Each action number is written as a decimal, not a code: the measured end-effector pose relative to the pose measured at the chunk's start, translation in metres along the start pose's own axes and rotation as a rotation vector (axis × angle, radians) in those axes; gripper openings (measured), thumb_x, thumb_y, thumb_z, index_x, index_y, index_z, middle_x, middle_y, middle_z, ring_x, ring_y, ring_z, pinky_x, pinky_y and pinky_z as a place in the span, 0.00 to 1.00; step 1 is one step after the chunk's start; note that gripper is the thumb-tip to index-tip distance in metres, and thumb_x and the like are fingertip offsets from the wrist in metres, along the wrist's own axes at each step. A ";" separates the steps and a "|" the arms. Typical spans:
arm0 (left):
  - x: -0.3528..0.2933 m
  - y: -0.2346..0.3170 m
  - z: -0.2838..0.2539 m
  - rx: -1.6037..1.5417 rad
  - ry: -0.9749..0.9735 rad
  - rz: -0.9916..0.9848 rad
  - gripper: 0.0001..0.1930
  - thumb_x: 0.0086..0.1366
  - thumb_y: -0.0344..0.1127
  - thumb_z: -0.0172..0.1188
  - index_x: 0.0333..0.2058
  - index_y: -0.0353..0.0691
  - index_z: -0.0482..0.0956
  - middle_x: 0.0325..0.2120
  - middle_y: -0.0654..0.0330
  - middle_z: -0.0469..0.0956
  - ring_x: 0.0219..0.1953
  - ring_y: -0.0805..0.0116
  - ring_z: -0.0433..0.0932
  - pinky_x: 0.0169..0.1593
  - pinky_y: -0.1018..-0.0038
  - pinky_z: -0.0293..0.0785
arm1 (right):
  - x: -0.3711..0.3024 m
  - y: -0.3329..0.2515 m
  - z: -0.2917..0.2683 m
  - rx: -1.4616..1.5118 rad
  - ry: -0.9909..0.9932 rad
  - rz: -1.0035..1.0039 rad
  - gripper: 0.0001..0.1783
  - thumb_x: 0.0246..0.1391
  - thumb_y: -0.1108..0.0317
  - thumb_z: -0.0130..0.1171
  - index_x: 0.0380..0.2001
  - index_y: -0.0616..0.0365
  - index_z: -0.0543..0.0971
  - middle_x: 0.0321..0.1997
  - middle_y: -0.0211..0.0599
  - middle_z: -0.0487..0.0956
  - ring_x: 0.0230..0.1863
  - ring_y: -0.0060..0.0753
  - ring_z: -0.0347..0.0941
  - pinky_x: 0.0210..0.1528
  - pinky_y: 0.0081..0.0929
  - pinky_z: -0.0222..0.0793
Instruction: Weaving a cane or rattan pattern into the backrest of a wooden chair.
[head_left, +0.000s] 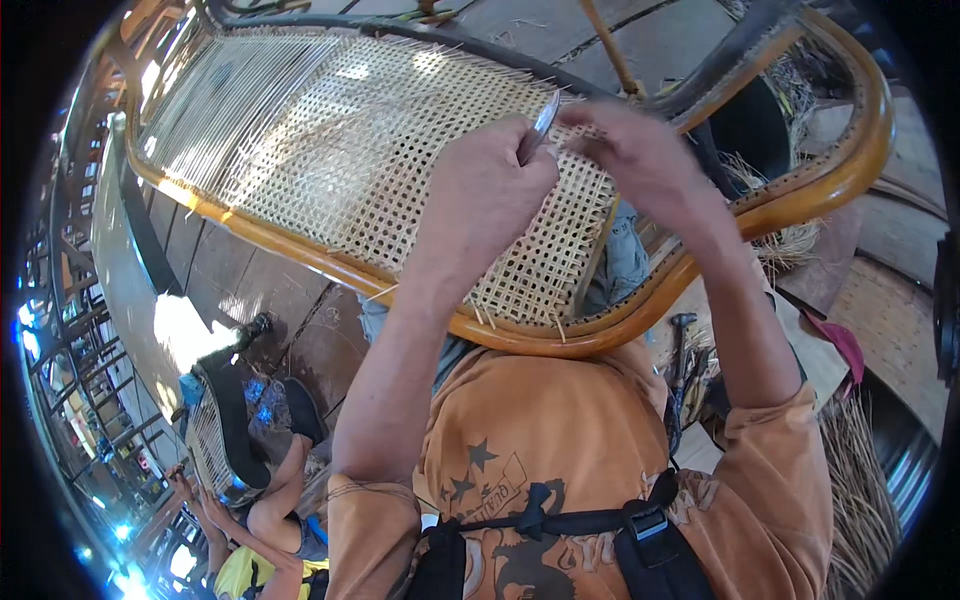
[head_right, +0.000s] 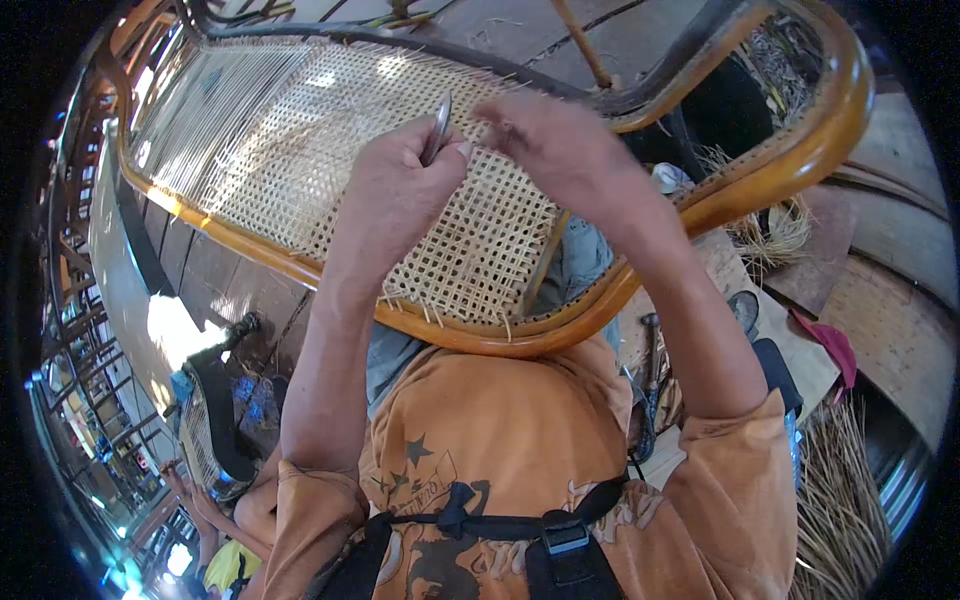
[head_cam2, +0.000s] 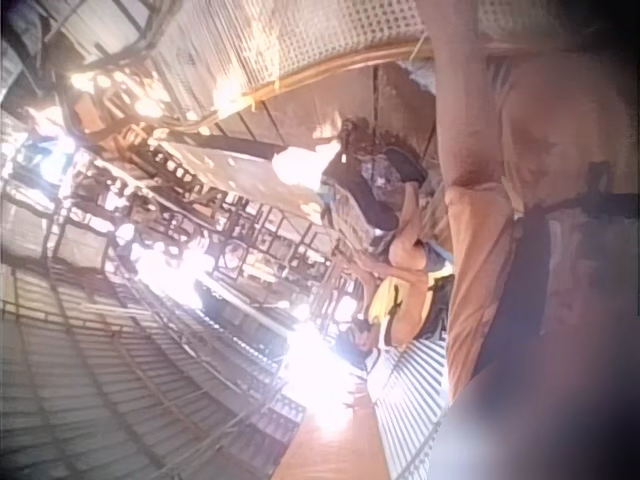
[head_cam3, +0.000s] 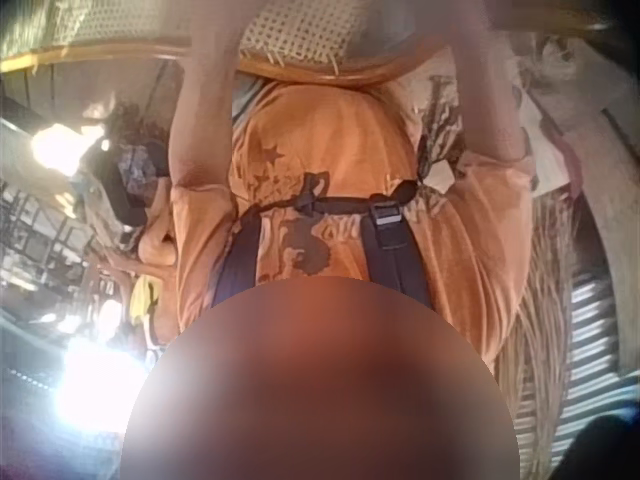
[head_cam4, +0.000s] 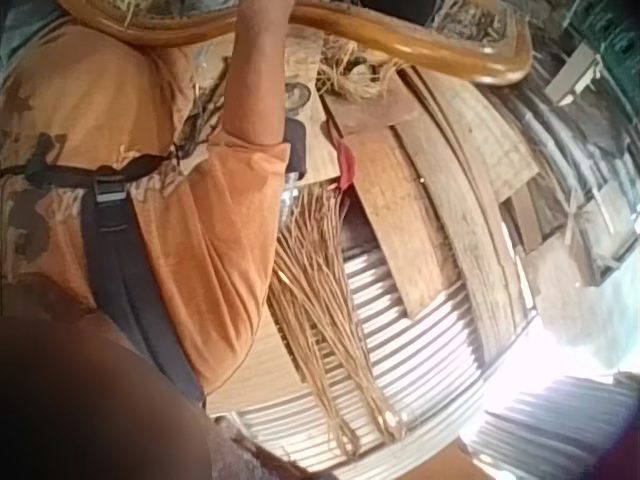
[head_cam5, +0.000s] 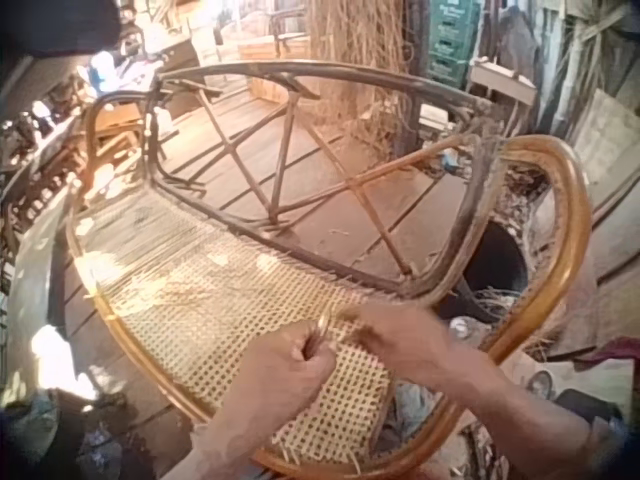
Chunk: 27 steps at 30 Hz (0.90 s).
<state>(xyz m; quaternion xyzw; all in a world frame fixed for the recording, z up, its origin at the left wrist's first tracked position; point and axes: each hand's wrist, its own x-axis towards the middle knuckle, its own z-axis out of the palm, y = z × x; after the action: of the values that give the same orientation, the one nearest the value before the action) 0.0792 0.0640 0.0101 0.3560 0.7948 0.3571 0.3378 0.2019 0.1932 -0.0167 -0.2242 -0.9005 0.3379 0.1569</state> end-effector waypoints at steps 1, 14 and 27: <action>0.002 -0.002 0.004 -0.010 0.017 0.011 0.12 0.59 0.38 0.53 0.29 0.32 0.75 0.18 0.54 0.72 0.23 0.64 0.70 0.29 0.68 0.66 | 0.001 0.009 0.006 0.042 -0.325 0.080 0.11 0.55 0.68 0.54 0.41 0.59 0.76 0.32 0.39 0.78 0.31 0.40 0.74 0.37 0.31 0.70; 0.028 -0.055 0.058 0.593 -0.411 -0.016 0.20 0.62 0.45 0.45 0.37 0.33 0.78 0.33 0.45 0.79 0.38 0.47 0.77 0.44 0.60 0.72 | -0.038 0.072 0.030 -0.520 -0.588 0.254 0.09 0.50 0.68 0.53 0.34 0.58 0.78 0.31 0.47 0.78 0.35 0.46 0.76 0.37 0.36 0.70; 0.050 -0.039 0.085 0.688 -1.052 0.000 0.09 0.48 0.28 0.51 0.18 0.36 0.81 0.18 0.48 0.78 0.22 0.56 0.78 0.28 0.63 0.73 | 0.007 0.065 0.033 -0.508 -0.799 0.295 0.13 0.49 0.73 0.49 0.37 0.62 0.80 0.40 0.51 0.79 0.44 0.49 0.76 0.43 0.39 0.72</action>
<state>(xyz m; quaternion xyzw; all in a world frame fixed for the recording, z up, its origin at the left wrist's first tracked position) 0.1078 0.1132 -0.0791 0.5725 0.5916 -0.1421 0.5496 0.2012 0.2221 -0.0841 -0.2332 -0.9028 0.1860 -0.3097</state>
